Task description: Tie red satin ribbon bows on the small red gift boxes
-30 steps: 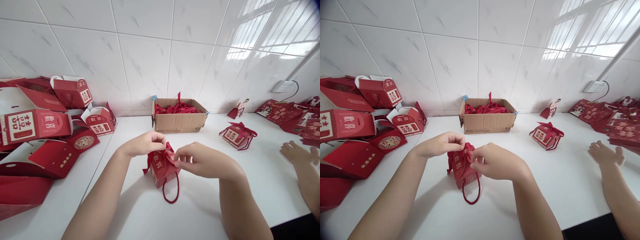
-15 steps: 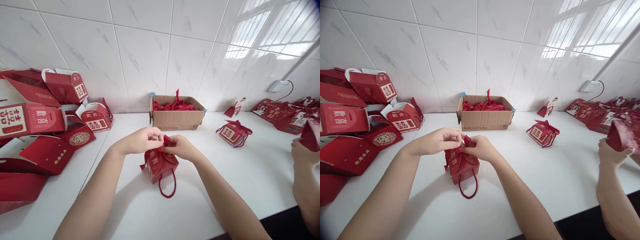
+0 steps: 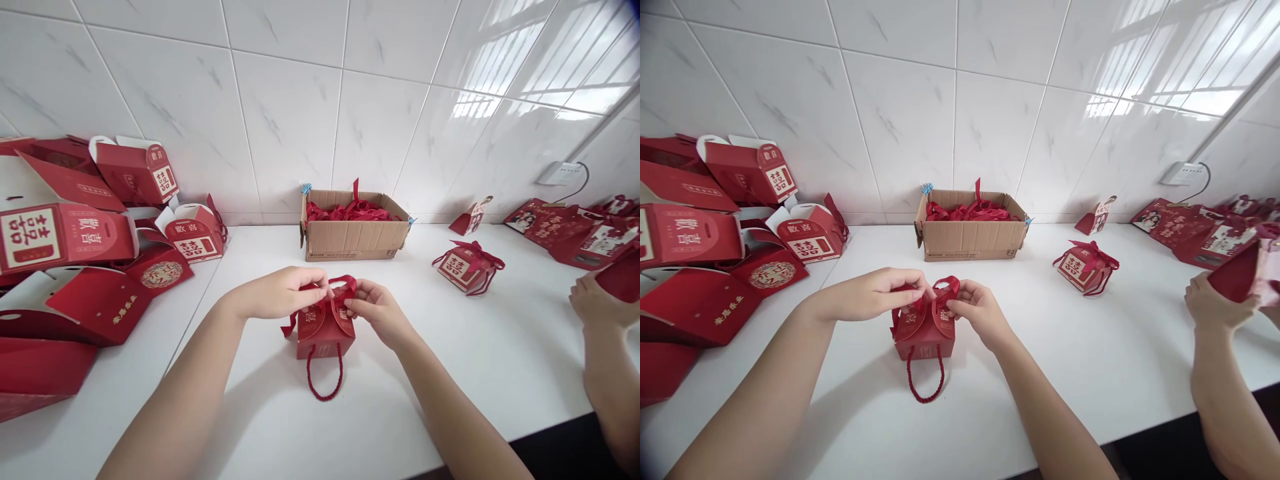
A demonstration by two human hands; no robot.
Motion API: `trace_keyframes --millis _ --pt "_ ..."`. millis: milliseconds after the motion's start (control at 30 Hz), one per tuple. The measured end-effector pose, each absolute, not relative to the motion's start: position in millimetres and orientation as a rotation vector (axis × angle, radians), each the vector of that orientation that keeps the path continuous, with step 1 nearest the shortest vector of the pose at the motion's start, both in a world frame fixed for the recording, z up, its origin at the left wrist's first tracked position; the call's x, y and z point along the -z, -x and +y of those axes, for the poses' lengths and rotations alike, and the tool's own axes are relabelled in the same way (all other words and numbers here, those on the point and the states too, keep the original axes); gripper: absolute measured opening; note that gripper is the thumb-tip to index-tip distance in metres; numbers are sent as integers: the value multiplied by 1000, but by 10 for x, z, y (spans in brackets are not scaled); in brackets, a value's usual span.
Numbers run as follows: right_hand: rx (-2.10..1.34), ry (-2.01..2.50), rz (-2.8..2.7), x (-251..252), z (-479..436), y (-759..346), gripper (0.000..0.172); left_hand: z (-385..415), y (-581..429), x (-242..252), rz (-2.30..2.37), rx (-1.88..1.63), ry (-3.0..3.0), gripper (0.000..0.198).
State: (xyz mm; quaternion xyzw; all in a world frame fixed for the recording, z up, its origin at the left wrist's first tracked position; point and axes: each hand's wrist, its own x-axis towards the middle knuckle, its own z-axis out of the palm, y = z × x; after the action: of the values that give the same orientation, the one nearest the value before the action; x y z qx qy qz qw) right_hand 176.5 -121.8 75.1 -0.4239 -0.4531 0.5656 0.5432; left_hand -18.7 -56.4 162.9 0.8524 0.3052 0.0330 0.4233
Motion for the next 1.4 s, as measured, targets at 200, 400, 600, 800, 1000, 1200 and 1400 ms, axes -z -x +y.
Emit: trace_keyframes --millis 200,400,600,800,1000,1200,1400 --pt "-1256 1074 -865 -696 -1241 -1693 11 -560 119 -1604 764 1 -2201 27" --pt "-1171 1048 -788 -672 -1282 -1615 22 -557 107 -1605 746 -2 -2214 26" --pt "-1036 1058 -930 -730 -1319 -1603 24 -580 133 -1613 833 -148 -2175 25" --pt "-1026 991 -1052 -855 -1278 -1559 19 -597 173 -1638 813 -219 -2172 25" --pt "-1045 1031 -1051 -911 -1217 -1482 17 -599 198 -1667 816 -264 -2140 27" --pt "-1170 999 -1188 -1021 -1137 -1509 19 -592 201 -1660 765 -251 -2100 27" --pt "-1479 1053 -1603 -1356 -982 -1732 18 -613 209 -1664 823 -277 -2163 23"
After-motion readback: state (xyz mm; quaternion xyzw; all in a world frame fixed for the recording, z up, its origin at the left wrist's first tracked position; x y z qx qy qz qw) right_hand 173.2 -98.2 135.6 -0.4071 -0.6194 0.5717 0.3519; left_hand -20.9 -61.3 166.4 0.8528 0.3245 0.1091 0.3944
